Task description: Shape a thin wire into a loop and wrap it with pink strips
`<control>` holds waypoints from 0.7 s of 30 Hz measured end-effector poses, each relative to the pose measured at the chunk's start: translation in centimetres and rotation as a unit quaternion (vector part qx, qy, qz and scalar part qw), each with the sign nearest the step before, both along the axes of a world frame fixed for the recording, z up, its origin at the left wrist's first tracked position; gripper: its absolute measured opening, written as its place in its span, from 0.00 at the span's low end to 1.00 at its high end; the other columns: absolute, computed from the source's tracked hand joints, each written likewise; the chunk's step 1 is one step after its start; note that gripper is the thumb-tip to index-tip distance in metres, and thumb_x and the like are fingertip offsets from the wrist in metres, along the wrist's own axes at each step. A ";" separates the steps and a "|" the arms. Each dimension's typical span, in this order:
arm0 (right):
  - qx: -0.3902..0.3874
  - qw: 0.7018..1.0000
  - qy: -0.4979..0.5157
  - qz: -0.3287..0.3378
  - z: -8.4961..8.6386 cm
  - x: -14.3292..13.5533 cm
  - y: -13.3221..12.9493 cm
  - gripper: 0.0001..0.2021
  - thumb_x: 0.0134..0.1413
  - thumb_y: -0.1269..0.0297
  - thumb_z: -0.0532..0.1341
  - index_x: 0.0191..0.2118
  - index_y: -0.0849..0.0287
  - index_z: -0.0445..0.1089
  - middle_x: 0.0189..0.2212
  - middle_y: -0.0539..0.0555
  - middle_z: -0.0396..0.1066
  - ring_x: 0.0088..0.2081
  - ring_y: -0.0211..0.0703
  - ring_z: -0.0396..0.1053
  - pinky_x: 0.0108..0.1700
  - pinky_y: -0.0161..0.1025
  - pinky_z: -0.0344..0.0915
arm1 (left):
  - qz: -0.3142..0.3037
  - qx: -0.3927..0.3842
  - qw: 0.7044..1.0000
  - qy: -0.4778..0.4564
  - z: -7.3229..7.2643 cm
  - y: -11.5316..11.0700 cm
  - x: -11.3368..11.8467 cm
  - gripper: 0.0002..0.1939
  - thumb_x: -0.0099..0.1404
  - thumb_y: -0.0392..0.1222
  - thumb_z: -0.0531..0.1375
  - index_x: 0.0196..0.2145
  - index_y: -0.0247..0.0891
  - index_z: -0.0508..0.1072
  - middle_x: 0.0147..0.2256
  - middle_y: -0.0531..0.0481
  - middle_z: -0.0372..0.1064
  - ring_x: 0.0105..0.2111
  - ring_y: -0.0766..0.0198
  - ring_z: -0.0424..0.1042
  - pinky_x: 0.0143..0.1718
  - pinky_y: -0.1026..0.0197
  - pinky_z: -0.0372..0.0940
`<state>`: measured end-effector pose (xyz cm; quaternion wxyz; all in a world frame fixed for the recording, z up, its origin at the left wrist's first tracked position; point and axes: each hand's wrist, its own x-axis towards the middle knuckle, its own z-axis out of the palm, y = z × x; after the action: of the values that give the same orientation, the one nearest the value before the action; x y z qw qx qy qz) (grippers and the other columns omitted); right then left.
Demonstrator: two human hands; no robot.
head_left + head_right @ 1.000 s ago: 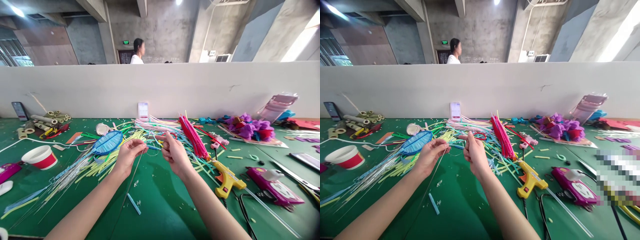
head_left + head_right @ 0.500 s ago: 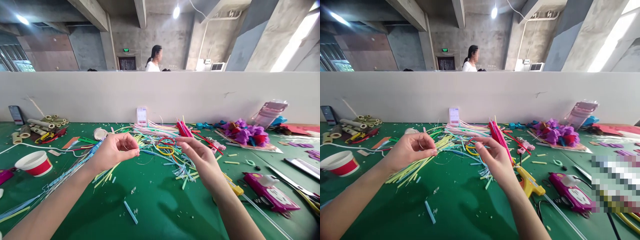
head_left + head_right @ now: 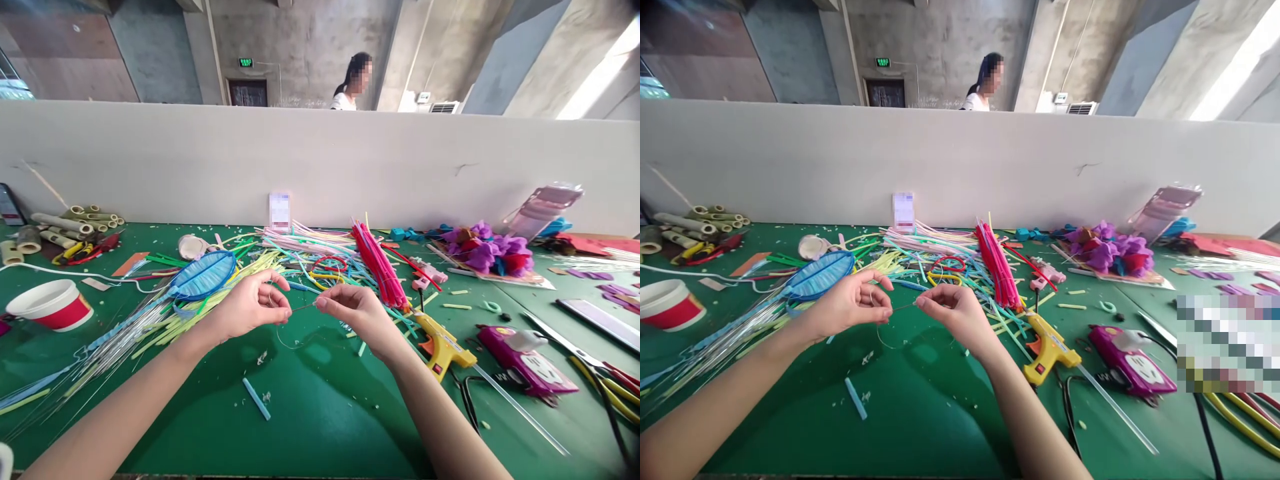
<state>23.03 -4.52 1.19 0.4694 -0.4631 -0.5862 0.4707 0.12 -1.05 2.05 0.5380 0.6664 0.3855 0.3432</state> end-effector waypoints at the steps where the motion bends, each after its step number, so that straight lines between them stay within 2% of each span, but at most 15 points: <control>1: -0.001 1.000 -0.005 0.003 -0.2 0.1 0.1 0.16 0.47 0.51 0.69 0.31 0.61 0.78 0.28 0.52 0.75 0.29 0.39 0.67 0.31 0.34 0.60 | 0.000 -0.004 1.000 -0.002 -0.3 0.1 0.1 0.17 0.51 0.38 0.71 0.38 0.41 0.71 0.28 0.48 0.77 0.27 0.58 0.78 0.30 0.58 0.73; 6: -0.003 0.999 -0.034 0.024 -1.2 0.2 0.4 0.14 0.48 0.53 0.69 0.31 0.61 0.78 0.25 0.51 0.73 0.26 0.37 0.64 0.29 0.34 0.57 | 0.000 -0.036 0.999 0.005 -1.3 0.3 0.1 0.17 0.52 0.39 0.71 0.38 0.39 0.70 0.28 0.48 0.77 0.27 0.58 0.78 0.30 0.58 0.72; 13: -0.020 0.999 -0.035 0.016 -3.2 0.0 1.3 0.13 0.49 0.53 0.69 0.30 0.60 0.77 0.26 0.51 0.74 0.27 0.37 0.65 0.30 0.35 0.59 | 0.019 -0.077 0.997 0.017 -2.2 0.6 0.4 0.17 0.52 0.38 0.70 0.38 0.39 0.69 0.27 0.49 0.77 0.27 0.59 0.77 0.31 0.58 0.72; 17: -0.008 0.998 -0.050 0.024 -3.6 -0.1 1.5 0.15 0.48 0.51 0.68 0.31 0.60 0.78 0.26 0.51 0.74 0.27 0.37 0.65 0.28 0.34 0.59 | 0.020 -0.092 0.995 0.023 -2.7 1.1 0.3 0.16 0.51 0.38 0.70 0.36 0.38 0.69 0.26 0.49 0.76 0.27 0.59 0.77 0.30 0.58 0.71; 21: -0.029 0.997 -0.064 0.035 -3.8 0.0 1.7 0.16 0.46 0.50 0.69 0.33 0.60 0.79 0.26 0.51 0.74 0.26 0.37 0.66 0.26 0.33 0.60 | 0.009 -0.101 0.994 0.029 -3.0 1.4 -0.2 0.17 0.51 0.37 0.70 0.36 0.37 0.69 0.26 0.50 0.76 0.27 0.60 0.77 0.31 0.58 0.71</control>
<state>22.98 -2.80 -2.60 0.4008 -0.4849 -0.6170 0.4728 -0.05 0.39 -0.91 0.5882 0.6147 0.4400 0.2875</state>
